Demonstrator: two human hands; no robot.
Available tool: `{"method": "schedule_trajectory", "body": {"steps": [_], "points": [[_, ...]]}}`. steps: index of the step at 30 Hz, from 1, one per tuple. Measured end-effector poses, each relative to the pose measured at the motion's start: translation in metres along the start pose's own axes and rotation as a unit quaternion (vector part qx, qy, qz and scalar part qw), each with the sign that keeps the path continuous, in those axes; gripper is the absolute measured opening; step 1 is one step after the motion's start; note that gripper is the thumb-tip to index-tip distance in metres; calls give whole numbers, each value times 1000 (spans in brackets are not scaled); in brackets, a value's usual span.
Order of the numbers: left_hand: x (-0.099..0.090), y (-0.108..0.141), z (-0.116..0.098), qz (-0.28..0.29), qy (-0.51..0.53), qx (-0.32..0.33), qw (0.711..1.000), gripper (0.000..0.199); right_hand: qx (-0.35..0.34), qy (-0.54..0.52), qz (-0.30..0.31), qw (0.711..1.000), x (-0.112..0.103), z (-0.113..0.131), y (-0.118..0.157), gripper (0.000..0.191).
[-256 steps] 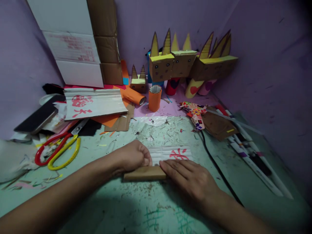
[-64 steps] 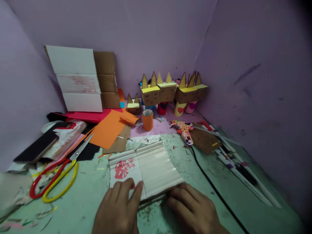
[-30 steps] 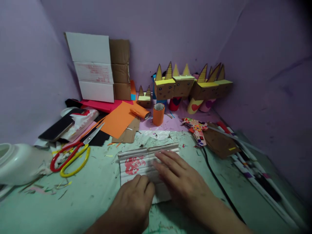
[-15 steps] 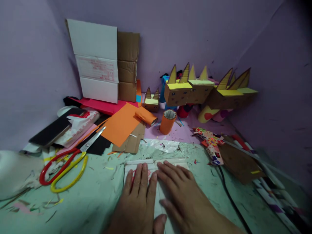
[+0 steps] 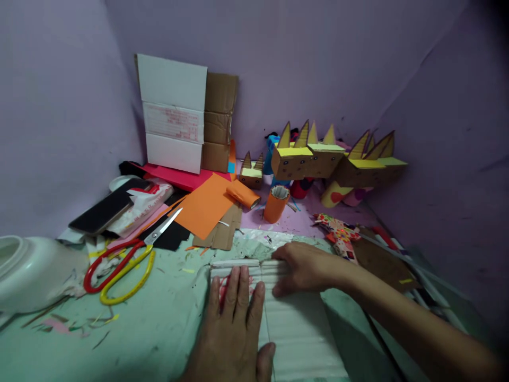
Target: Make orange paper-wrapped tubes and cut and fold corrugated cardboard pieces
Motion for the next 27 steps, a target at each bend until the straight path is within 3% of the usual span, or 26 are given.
{"method": "schedule_trajectory", "body": {"steps": [2, 4, 6, 8, 10, 12, 13, 15, 18, 21, 27], "points": [[-7, 1, 0, -50, 31, -7, 998, 68, 6, -19, 4, 1000, -3, 2, 4, 19], [-26, 4, 8, -165, 74, -25, 983, 68, 19, -15, -46, 999, -10, 5, 14, 17], [-53, 12, 25, -311, 105, -75, 942, 76, 9, 2, -145, 989, -21, 12, 32, 14], [-77, 20, 43, -390, 106, -111, 908, 88, -44, 34, -280, 958, -30, 27, 59, 15], [-88, 16, 50, -333, 100, -54, 936, 76, -107, 97, -421, 895, -32, 42, 90, 16], [-92, 14, 51, -294, 104, 21, 950, 49, -149, 158, -525, 823, -22, 51, 113, 18], [-92, 15, 50, -290, 108, 47, 950, 40, -158, 176, -559, 795, -13, 52, 120, 18], [-85, 17, 45, -285, 122, 81, 947, 33, -158, 181, -592, 770, 10, 49, 121, 13], [-63, 20, 32, -245, 137, 123, 952, 33, -129, 138, -591, 784, 48, 37, 111, 16], [-47, 27, 20, -207, 147, 158, 954, 32, -124, 75, -556, 818, 76, 30, 104, 13], [-39, 32, 24, -136, 211, 158, 955, 31, -144, 56, -441, 884, 87, 28, 101, 16]]}}
Point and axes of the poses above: each hand's wrist, its own y-axis away from the middle knuckle, its own x-axis out of the palm, z = x × y, the point moved 6 cm from there along -y, towards the middle knuckle, and after that the axes turned 4 degrees about y, right-handed, at the moved point
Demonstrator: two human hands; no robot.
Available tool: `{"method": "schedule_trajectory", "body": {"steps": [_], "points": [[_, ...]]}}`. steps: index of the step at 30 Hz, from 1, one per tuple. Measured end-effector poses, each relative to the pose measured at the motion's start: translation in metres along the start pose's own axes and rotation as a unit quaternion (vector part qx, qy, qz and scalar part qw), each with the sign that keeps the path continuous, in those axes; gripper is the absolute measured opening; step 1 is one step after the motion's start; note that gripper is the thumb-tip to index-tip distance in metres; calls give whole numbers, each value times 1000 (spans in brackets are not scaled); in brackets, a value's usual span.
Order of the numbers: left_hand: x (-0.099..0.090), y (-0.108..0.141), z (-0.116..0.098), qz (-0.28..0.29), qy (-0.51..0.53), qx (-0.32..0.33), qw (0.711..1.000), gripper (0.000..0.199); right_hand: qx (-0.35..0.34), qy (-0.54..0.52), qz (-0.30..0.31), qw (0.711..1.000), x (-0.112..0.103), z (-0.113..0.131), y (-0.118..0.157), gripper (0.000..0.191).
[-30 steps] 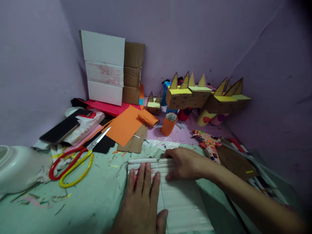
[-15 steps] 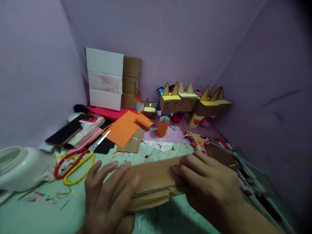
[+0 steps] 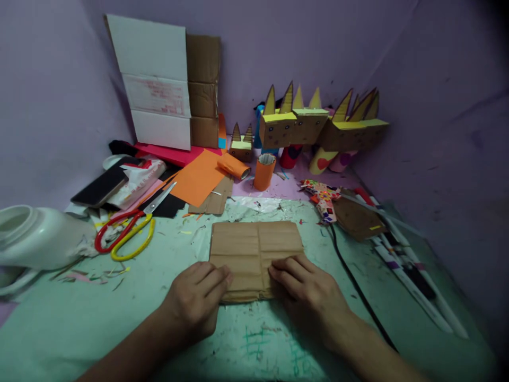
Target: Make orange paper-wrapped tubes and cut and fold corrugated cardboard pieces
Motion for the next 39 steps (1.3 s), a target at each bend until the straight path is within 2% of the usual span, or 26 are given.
{"method": "schedule_trajectory", "body": {"steps": [4, 8, 13, 15, 17, 21, 25, 28, 31, 33, 36, 39], "points": [[5, 4, 3, 56, 21, -12, 998, 32, 4, -16, 22, 1000, -1, -4, -4, 18], [3, 3, -3, 83, 23, -21, 996, 32, 5, -15, 15, 1000, -2, -4, -4, 18], [-11, -7, 1, 139, 72, -107, 982, 28, -43, 49, -54, 996, -9, 10, 8, 26], [-21, -18, 8, 135, 79, -138, 978, 32, -59, 48, -96, 992, -13, 15, 13, 25], [-25, -30, 12, 161, 58, -145, 974, 42, -47, 31, -144, 988, -18, 14, 16, 17], [-10, -49, 7, 293, 40, -96, 950, 70, -24, 29, -211, 977, -25, 11, 15, 15], [3, -56, 12, 341, -36, -62, 937, 52, 4, 52, -238, 970, -30, 9, 12, 19], [3, -55, 16, 346, -53, -39, 936, 43, 18, 44, -245, 968, -32, 6, 11, 17], [-3, -56, 16, 320, -30, -42, 946, 54, 17, 24, -238, 971, -32, 4, 9, 20], [-4, -58, 15, 322, -25, -51, 945, 63, 16, 22, -238, 971, -32, 3, 9, 20], [-3, -63, 15, 337, -22, -49, 940, 58, 14, 27, -240, 970, -33, 2, 9, 17], [-4, -69, 13, 350, -18, -18, 936, 57, 13, 21, -233, 972, -31, 2, 9, 17]]}}
Point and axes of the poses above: each hand's wrist, its own y-axis away from the middle knuckle, its own x-axis out of the palm, z = x × y, the point moved 6 cm from there along -y, towards the middle knuckle, and after that the axes turned 4 degrees about y, right-handed, at the moved point
